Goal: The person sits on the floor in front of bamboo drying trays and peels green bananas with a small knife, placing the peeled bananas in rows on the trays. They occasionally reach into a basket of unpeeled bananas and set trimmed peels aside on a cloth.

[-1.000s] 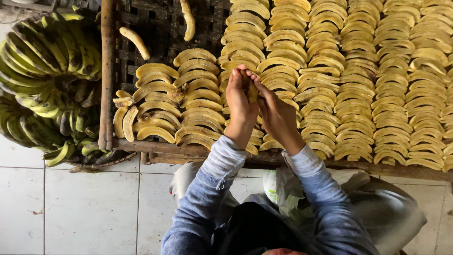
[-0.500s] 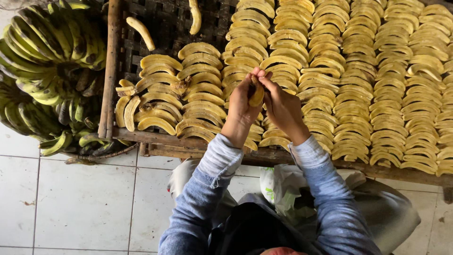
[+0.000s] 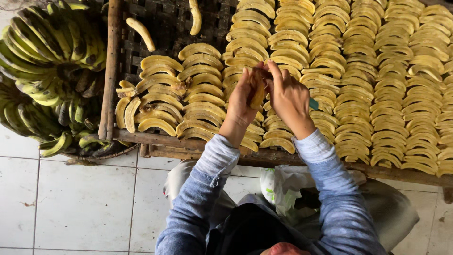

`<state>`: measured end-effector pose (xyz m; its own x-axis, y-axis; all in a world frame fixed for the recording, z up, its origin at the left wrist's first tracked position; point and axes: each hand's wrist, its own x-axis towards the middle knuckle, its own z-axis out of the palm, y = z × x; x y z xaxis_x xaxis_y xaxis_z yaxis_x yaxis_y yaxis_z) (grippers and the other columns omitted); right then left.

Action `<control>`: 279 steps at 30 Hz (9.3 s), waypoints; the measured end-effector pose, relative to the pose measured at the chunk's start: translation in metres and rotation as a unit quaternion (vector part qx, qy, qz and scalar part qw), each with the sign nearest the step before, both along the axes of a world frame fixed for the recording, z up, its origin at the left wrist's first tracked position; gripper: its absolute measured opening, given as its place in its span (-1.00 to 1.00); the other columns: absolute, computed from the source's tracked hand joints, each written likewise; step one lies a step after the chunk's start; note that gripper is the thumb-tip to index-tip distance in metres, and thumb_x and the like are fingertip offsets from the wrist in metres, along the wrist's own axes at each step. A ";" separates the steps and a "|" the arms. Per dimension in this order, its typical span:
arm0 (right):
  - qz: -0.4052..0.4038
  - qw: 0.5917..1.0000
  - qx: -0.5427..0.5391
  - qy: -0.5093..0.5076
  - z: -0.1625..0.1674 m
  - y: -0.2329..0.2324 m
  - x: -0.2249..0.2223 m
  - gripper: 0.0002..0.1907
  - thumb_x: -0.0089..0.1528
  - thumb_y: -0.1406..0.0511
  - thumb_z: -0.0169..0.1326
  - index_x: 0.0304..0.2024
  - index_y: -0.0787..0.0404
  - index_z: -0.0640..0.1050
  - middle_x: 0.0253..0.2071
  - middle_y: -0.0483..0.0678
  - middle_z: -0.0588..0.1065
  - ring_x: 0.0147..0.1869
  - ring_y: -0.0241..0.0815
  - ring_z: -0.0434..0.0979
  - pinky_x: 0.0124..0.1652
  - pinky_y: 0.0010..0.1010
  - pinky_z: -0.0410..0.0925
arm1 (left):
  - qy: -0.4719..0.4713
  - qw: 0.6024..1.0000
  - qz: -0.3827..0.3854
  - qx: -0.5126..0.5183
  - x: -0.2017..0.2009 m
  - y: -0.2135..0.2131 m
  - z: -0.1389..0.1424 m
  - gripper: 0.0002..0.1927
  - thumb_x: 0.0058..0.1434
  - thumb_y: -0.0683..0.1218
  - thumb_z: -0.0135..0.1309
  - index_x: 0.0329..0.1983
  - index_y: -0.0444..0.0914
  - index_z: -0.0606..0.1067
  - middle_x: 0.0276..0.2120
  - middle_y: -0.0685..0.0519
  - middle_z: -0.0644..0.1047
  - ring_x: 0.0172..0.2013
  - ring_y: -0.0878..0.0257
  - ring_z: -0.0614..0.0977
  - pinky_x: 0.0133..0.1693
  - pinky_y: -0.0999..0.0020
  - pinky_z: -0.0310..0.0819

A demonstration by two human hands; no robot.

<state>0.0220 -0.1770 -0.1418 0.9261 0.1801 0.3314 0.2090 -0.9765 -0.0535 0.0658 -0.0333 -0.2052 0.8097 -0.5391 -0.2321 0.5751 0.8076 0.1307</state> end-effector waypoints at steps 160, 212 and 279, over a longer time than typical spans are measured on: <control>0.036 0.965 0.259 0.006 0.016 0.020 -0.078 -0.51 0.40 0.38 0.03 0.39 0.17 0.38 -0.15 0.10 0.53 -0.35 0.01 0.53 -0.32 -0.22 0.38 | -0.076 0.951 0.255 0.158 0.010 0.008 0.064 -0.70 0.55 0.13 -0.18 -0.10 -0.19 0.35 -0.33 0.08 0.40 -0.47 0.32 0.38 -0.50 0.45 0.27; -0.111 0.983 0.109 0.097 0.008 0.015 -0.006 -0.58 0.48 0.28 0.00 0.36 0.22 0.31 -0.14 0.21 0.59 -0.21 0.17 0.61 -0.33 -0.08 0.42 | 0.039 0.997 -0.063 -0.014 0.011 -0.006 -0.004 -0.42 0.58 0.12 -0.45 0.42 -0.39 0.21 0.35 -0.19 0.34 0.32 -0.06 0.37 0.31 0.00 0.22; 0.346 0.697 0.459 0.429 -0.010 0.307 0.252 -0.81 0.38 0.39 0.09 0.03 0.32 0.54 -0.06 -0.08 0.64 0.04 -0.29 0.65 0.08 -0.42 0.49 | 0.186 0.817 0.453 0.306 0.074 0.265 0.037 -0.43 0.32 0.04 0.02 0.40 -0.05 0.28 0.35 0.15 0.39 0.35 0.18 0.31 0.25 0.17 0.03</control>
